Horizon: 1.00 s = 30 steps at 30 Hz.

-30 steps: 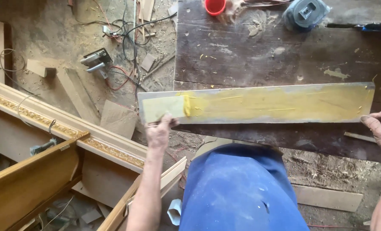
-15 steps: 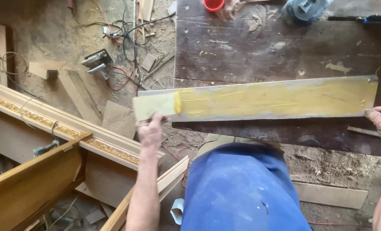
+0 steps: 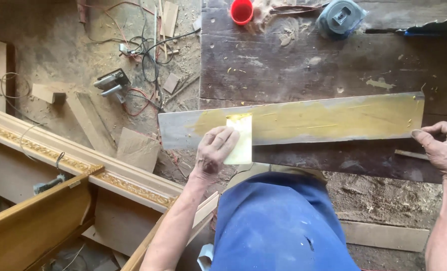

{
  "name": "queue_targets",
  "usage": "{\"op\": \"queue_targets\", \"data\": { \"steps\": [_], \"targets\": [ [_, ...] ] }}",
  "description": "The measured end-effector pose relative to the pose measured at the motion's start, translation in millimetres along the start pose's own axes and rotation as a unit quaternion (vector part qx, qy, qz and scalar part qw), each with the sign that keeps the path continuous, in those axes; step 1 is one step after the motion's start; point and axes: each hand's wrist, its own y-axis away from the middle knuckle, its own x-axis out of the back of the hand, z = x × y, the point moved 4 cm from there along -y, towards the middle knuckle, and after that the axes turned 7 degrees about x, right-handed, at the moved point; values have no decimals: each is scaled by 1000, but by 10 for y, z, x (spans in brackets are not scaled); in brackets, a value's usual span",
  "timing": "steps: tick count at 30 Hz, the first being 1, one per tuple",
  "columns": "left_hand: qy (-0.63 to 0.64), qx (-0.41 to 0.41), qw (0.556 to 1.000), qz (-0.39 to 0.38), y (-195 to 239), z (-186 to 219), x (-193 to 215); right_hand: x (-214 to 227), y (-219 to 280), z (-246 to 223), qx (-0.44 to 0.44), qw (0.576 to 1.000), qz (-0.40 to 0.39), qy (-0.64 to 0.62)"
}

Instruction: Applying and spreading wood filler onto a wooden board using a stick and a spreader block on a workbench.

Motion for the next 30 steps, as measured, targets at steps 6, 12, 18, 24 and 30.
{"op": "queue_targets", "data": {
  "steps": [6,12,18,24,30],
  "targets": [
    [-15,-61,998,7,53,-15,-193,24,46,-352,-25,1000,0,7],
    [-33,-39,999,1,131,-69,-297,-663,359,-2571,276,925,123,229],
    [-47,-26,997,62,99,-9,-307,-2274,626,-3858,508,851,-11,128],
    [-61,0,997,54,86,-22,-293,-2591,483,-3875,519,848,-12,102],
    [-58,65,996,-3,28,26,-266,-2517,414,-3874,456,888,-55,34]
  ]
}}
